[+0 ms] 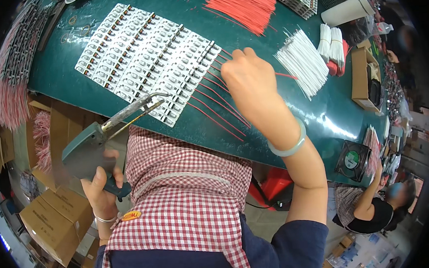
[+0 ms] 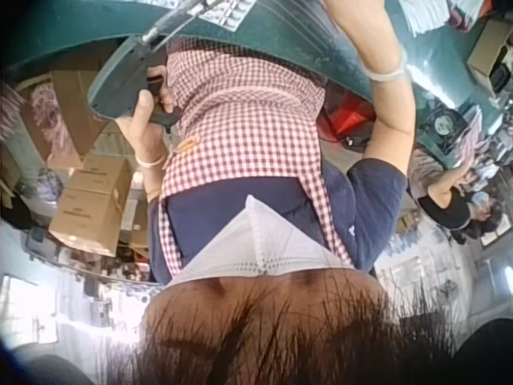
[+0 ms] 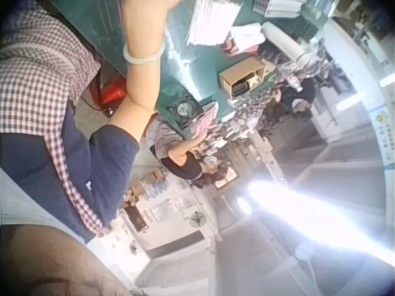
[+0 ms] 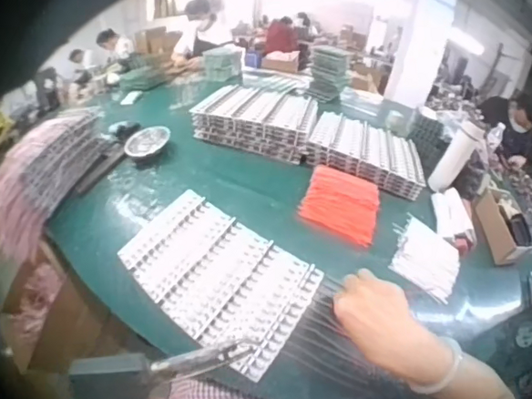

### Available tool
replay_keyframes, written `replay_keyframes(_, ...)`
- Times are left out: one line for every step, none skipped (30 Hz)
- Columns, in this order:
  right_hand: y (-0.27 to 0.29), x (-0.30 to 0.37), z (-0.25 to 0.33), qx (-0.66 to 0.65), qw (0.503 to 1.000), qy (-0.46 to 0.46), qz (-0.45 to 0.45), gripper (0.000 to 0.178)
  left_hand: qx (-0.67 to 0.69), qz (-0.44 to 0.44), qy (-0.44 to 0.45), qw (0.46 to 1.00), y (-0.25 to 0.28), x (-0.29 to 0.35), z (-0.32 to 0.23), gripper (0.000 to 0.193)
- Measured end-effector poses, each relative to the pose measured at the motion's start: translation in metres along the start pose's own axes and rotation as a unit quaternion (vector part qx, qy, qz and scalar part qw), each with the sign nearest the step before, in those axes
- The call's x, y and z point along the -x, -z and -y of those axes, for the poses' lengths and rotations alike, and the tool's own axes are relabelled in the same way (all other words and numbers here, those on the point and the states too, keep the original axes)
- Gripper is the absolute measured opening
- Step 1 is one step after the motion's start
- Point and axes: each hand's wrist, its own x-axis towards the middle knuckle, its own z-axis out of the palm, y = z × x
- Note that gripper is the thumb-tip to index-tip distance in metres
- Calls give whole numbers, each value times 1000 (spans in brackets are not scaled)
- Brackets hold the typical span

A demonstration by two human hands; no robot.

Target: The person uses a soldering iron to attach red and white wires to a white plastic grid fixture on a green workbench. They repeatedly pick up individual wires, position them into slots on the grid, and apply heat to secure them.

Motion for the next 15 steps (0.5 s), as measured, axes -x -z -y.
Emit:
replay_keyframes(4, 4, 2, -4, 1000, -5, -5, 7, -1, -1, -6, 1000, 1, 3, 4, 65)
replay_keyframes(7, 9, 6, -8, 1000, -11, -10, 9, -1, -2, -11, 1000, 2, 5, 8, 64)
replay_keyframes(7, 17, 11, -72, 995, -15, -67, 11, -19, 10, -18, 1000, 1, 6, 10, 62)
replay_keyframes(4, 24, 21, -137, 983, -16, -122, 13, -35, 18, -25, 999, 1, 8, 13, 60)
replay_keyframes(0, 31, 31, -201, 963, -18, -176, 15, -52, 27, -32, 998, 0, 10, 14, 58)
replay_keyframes(-5, 38, 44, -241, 950, -25, -196, 17, -61, 24, -24, 998, -3, 14, 15, 54)
replay_keyframes(-11, 44, 58, -284, 934, -32, -216, 19, -90, 40, -33, 995, 0, 16, 19, 51)
replay_keyframes(-18, 48, 69, -309, 922, -34, -229, 22, -119, 58, -41, 990, 4, 18, 26, 49)
replay_keyframes(-26, 51, 78, -324, 913, -37, -244, 21, -147, 76, -47, 985, 7, 19, 30, 46)
replay_keyframes(-34, 53, 88, -328, 910, -48, -249, 22, -222, 45, -54, 972, 2, 23, 25, 39)
replay_keyframes(-41, 54, 94, -332, 907, -59, -253, 23, -277, 45, -85, 956, 3, 24, 28, 36)
replay_keyframes(-46, 56, 98, -323, 907, -66, -261, 23, -332, 47, -117, 935, 4, 24, 32, 33)
replay_keyframes(-51, 58, 102, -313, 908, -74, -268, 24, -386, 50, -148, 909, 4, 24, 33, 30)
replay_keyframes(-53, 59, 105, -303, 909, -82, -275, 24, -410, 45, -158, 897, 1, 23, 34, 24)
replay_keyframes(-52, 59, 105, -299, 910, -80, -277, 24, -417, 57, -155, 894, 2, 22, 34, 24)
